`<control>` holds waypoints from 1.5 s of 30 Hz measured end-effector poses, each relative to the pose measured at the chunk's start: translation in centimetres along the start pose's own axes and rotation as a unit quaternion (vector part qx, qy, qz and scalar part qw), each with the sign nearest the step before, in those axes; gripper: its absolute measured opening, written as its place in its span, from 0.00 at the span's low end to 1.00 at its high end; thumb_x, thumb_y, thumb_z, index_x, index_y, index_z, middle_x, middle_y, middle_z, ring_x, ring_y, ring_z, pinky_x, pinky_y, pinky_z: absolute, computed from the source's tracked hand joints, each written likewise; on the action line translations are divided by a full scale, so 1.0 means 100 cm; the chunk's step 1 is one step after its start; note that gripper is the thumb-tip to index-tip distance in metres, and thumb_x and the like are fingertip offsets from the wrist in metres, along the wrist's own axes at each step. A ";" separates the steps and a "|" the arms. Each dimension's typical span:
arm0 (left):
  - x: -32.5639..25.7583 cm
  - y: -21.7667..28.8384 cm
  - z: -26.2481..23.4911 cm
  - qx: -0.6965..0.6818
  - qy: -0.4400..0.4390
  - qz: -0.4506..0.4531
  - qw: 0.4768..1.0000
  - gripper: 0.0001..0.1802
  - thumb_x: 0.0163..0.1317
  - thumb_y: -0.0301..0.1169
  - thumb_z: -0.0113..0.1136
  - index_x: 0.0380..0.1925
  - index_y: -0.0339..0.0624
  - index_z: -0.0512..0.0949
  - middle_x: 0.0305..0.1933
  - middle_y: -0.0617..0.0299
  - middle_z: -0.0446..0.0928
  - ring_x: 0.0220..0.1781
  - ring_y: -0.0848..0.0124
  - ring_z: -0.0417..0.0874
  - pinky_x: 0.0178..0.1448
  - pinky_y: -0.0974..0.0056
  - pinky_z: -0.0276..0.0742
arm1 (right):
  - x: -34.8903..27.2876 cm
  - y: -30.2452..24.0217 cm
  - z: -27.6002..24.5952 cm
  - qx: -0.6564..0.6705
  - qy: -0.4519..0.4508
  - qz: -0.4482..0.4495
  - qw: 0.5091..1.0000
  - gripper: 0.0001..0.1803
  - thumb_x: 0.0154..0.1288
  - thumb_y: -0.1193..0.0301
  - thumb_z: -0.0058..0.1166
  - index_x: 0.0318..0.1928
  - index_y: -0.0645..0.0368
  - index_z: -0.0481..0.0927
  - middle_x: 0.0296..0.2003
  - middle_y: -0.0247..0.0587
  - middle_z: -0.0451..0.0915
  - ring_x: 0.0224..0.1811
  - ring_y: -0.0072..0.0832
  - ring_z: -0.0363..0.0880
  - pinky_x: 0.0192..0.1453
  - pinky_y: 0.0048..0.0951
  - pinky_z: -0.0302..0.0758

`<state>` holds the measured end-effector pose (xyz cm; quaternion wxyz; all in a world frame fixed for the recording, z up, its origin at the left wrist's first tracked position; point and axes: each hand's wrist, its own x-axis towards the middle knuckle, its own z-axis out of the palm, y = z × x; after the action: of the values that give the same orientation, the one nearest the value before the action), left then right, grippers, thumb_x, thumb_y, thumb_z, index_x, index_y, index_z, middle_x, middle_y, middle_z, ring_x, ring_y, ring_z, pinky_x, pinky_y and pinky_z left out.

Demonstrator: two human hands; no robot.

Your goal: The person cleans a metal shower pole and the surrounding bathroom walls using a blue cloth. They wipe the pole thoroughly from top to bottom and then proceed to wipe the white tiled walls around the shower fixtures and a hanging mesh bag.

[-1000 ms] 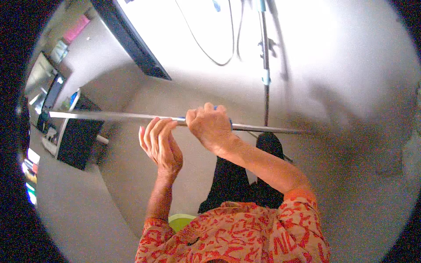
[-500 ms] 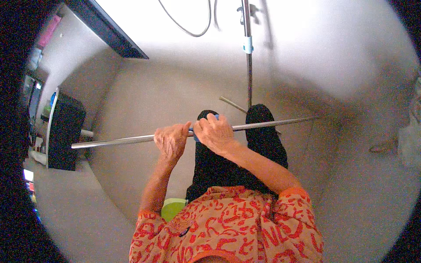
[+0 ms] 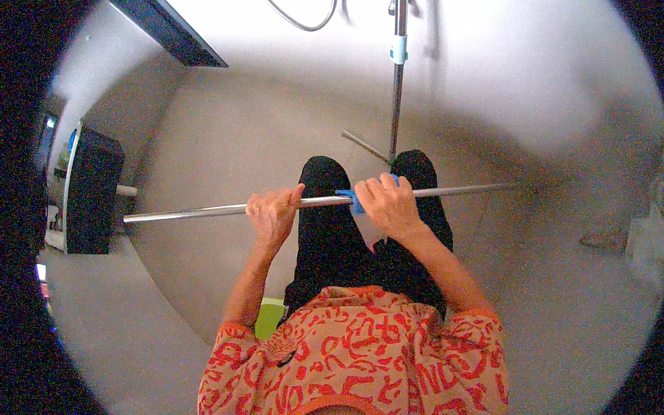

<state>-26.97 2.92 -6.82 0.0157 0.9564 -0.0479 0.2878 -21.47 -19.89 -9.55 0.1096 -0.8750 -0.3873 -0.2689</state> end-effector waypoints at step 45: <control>-0.042 -0.111 -0.025 0.049 -0.125 -0.102 0.986 0.25 0.64 0.45 0.48 0.15 0.43 0.79 0.14 0.58 0.75 0.15 0.57 0.72 0.28 0.55 0.65 | -0.159 0.169 -0.021 -0.267 -0.008 0.154 0.951 0.06 0.52 0.66 0.50 0.33 0.47 0.73 0.29 0.28 0.69 0.37 0.29 0.69 0.35 0.43 0.66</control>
<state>-30.67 14.41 -7.09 -0.0076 0.9843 0.0627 0.1649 -18.69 -41.99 -16.41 -0.0903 -0.9235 -0.1625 -0.3355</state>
